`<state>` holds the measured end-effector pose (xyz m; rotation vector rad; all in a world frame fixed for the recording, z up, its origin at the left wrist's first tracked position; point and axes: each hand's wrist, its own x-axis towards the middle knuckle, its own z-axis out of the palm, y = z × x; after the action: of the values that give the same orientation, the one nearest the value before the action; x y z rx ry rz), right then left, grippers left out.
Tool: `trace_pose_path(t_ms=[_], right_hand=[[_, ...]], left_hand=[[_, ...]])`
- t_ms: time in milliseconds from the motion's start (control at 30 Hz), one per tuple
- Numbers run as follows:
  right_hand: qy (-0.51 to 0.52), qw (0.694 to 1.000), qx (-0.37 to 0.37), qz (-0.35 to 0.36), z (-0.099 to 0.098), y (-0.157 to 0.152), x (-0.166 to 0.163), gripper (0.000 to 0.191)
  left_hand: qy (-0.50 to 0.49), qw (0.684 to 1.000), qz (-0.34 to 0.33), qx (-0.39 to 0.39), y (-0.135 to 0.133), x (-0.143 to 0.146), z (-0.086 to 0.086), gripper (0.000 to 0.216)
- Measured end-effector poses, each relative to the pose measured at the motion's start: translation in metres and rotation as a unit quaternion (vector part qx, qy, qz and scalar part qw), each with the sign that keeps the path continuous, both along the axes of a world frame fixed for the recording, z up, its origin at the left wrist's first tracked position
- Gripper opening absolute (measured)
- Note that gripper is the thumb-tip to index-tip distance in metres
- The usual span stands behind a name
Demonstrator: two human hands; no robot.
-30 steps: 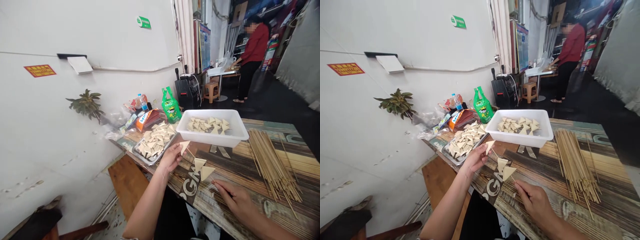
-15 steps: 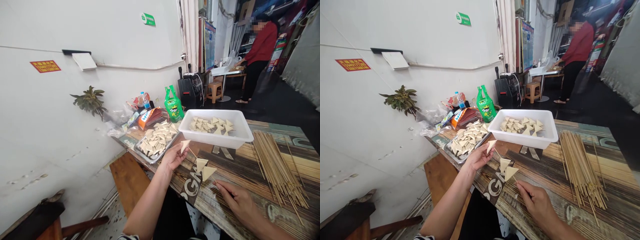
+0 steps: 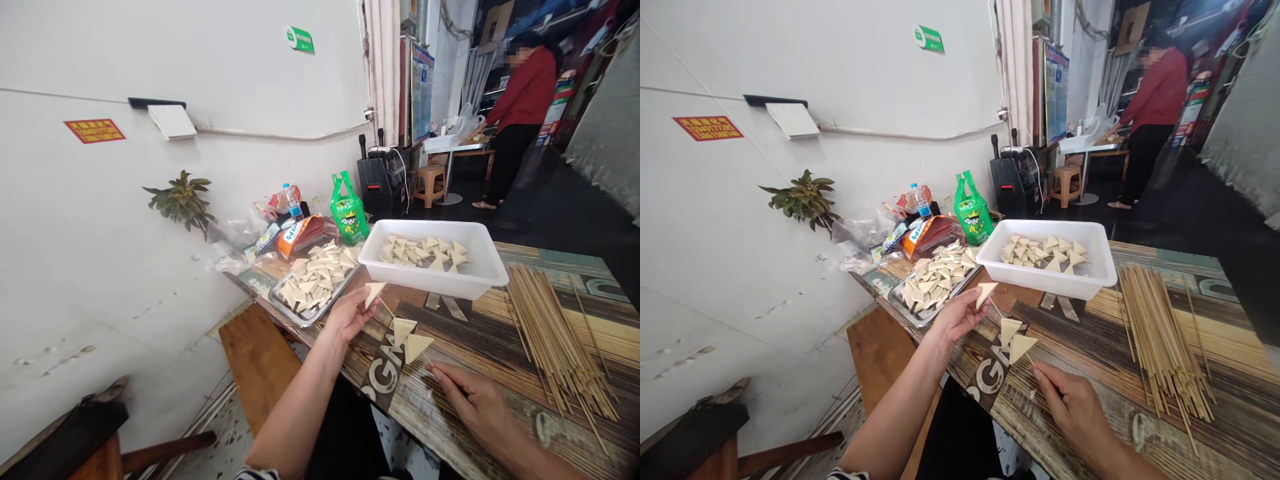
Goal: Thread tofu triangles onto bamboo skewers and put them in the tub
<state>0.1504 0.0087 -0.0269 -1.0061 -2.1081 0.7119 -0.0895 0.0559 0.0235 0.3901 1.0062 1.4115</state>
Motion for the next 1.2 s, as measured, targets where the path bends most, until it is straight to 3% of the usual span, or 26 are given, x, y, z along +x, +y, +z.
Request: trace_pose_path(t_ms=[367,533,800,1200], right_hand=[[-0.013,1.000,-0.026,0.007,0.002,0.000,0.000,0.031],[-0.009,0.999,-0.030,0.006,0.002,0.000,0.001,0.030],[0.012,1.000,-0.013,-0.005,0.001,0.001,0.000,0.028],[0.025,0.999,-0.016,-0.021,-0.006,0.001,0.001,0.028]], left_hand=[[0.036,0.999,-0.013,0.026,0.000,0.004,0.001,0.019],[0.035,0.999,0.012,0.037,0.000,0.007,0.000,0.023],[0.003,0.999,0.038,0.019,0.004,0.009,-0.001,0.020],[-0.030,0.999,0.027,0.008,0.005,0.017,-0.008,0.018]])
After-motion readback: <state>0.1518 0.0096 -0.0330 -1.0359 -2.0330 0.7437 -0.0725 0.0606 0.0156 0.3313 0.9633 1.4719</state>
